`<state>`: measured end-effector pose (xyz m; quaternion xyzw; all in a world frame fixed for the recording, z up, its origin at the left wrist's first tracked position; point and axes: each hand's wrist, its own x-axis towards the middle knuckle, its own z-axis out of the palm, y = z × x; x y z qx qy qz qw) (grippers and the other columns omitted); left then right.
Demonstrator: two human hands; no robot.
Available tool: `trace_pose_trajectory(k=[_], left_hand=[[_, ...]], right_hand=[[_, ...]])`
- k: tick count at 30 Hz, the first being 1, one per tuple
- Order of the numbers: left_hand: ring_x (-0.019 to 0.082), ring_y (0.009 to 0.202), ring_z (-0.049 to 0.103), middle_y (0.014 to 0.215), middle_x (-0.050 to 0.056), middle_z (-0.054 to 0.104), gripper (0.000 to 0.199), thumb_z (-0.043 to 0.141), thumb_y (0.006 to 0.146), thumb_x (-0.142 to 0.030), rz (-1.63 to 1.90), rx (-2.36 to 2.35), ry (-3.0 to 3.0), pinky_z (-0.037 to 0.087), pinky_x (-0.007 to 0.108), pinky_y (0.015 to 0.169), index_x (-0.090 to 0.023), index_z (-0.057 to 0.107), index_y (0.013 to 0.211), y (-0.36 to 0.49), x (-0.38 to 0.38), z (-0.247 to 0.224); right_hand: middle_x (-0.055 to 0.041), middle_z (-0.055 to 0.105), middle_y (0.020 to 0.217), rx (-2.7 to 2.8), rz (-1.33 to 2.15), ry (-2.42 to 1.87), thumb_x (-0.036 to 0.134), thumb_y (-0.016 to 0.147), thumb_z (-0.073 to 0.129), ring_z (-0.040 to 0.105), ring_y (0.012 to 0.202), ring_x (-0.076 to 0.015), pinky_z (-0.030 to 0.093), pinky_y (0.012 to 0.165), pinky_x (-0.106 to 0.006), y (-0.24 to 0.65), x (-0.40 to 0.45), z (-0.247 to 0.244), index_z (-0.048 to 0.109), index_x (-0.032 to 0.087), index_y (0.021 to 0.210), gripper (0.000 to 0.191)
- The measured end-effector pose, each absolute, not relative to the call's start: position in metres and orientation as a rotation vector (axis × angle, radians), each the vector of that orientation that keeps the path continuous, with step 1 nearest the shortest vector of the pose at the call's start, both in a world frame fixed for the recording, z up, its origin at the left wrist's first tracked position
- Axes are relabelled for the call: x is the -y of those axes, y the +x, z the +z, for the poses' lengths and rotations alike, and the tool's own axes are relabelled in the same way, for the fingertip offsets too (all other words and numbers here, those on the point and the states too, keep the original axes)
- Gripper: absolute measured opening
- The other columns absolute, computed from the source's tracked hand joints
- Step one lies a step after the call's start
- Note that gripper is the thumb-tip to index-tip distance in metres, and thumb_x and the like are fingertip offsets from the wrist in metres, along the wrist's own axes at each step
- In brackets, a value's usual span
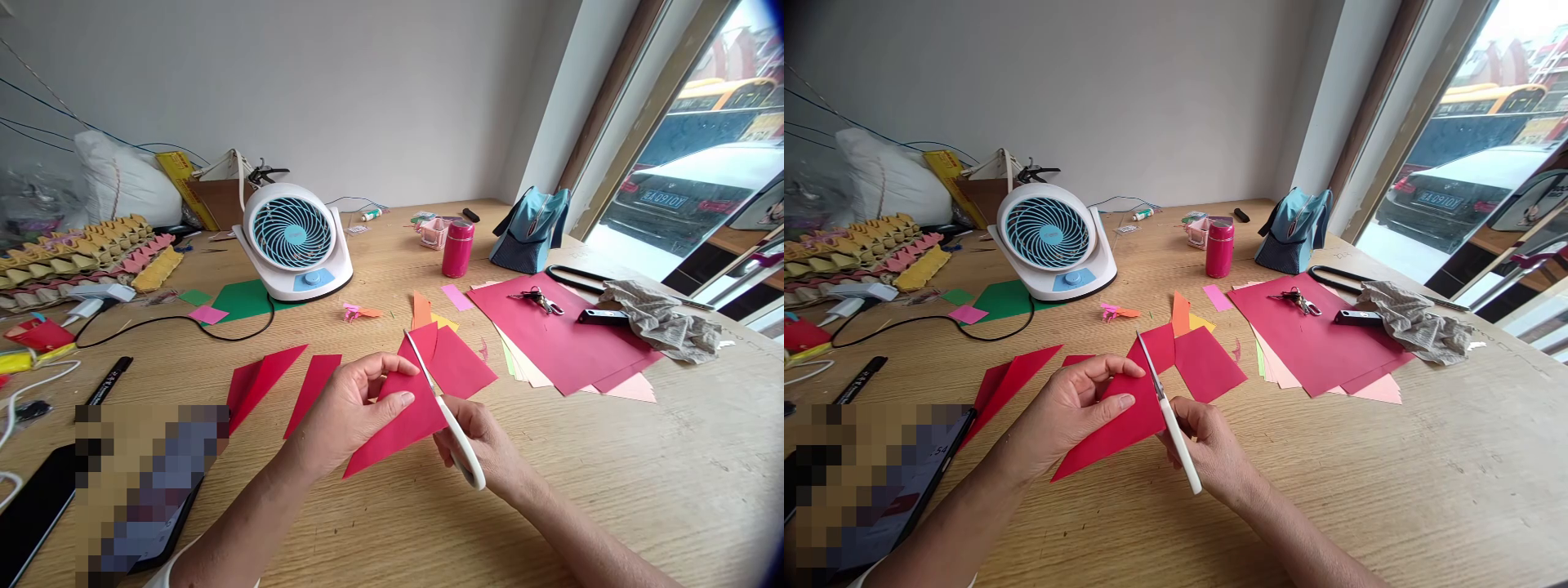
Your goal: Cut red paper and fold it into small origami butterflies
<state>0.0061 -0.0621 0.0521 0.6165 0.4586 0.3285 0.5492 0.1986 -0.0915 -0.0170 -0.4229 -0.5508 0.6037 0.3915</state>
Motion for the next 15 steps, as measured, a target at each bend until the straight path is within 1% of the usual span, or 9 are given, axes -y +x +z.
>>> trace_pose_trajectory(k=[7, 11, 13, 15], left_hand=[[0.013, 0.081, 0.061, 0.096, 0.002, 0.068, 0.027, 0.069, 0.084, -0.028, 0.784, -1.087, 1.465, 0.049, 0.023, 0.072, -0.020, 0.065, 0.109, 0.006, 0.060, 0.046], [0.014, 0.081, 0.062, 0.096, 0.003, 0.069, 0.027, 0.068, 0.084, -0.028, 0.766, -1.087, 1.481, 0.049, 0.024, 0.072, -0.019, 0.065, 0.109, 0.007, 0.059, 0.047], [0.015, 0.084, 0.063, 0.098, 0.003, 0.070, 0.026, 0.067, 0.084, -0.027, 0.781, -1.079, 1.504, 0.049, 0.025, 0.076, -0.019, 0.066, 0.108, 0.007, 0.058, 0.048], [0.015, 0.087, 0.063, 0.100, 0.003, 0.070, 0.024, 0.066, 0.083, -0.025, 0.810, -1.067, 1.541, 0.049, 0.025, 0.080, -0.019, 0.067, 0.106, 0.008, 0.056, 0.046]], right_hand=[[0.0053, 0.042, 0.050, 1.419, 1.512, -1.119, 0.064, 0.082, 0.062, 0.036, 0.046, -0.0080, 0.027, 0.045, -0.023, 0.200, 0.089, -0.015, 0.044, 0.021, 0.064, 0.050], [0.0050, 0.044, 0.049, 1.433, 1.510, -1.135, 0.063, 0.085, 0.058, 0.038, 0.045, -0.0086, 0.031, 0.045, -0.023, 0.200, 0.089, -0.016, 0.046, 0.021, 0.065, 0.049], [0.0045, 0.045, 0.050, 1.434, 1.492, -1.134, 0.062, 0.086, 0.058, 0.039, 0.045, -0.0088, 0.032, 0.046, -0.023, 0.202, 0.087, -0.017, 0.045, 0.021, 0.066, 0.048], [0.0039, 0.047, 0.053, 1.427, 1.448, -1.158, 0.062, 0.086, 0.059, 0.040, 0.047, -0.0097, 0.033, 0.047, -0.024, 0.211, 0.081, -0.017, 0.049, 0.020, 0.070, 0.046]])
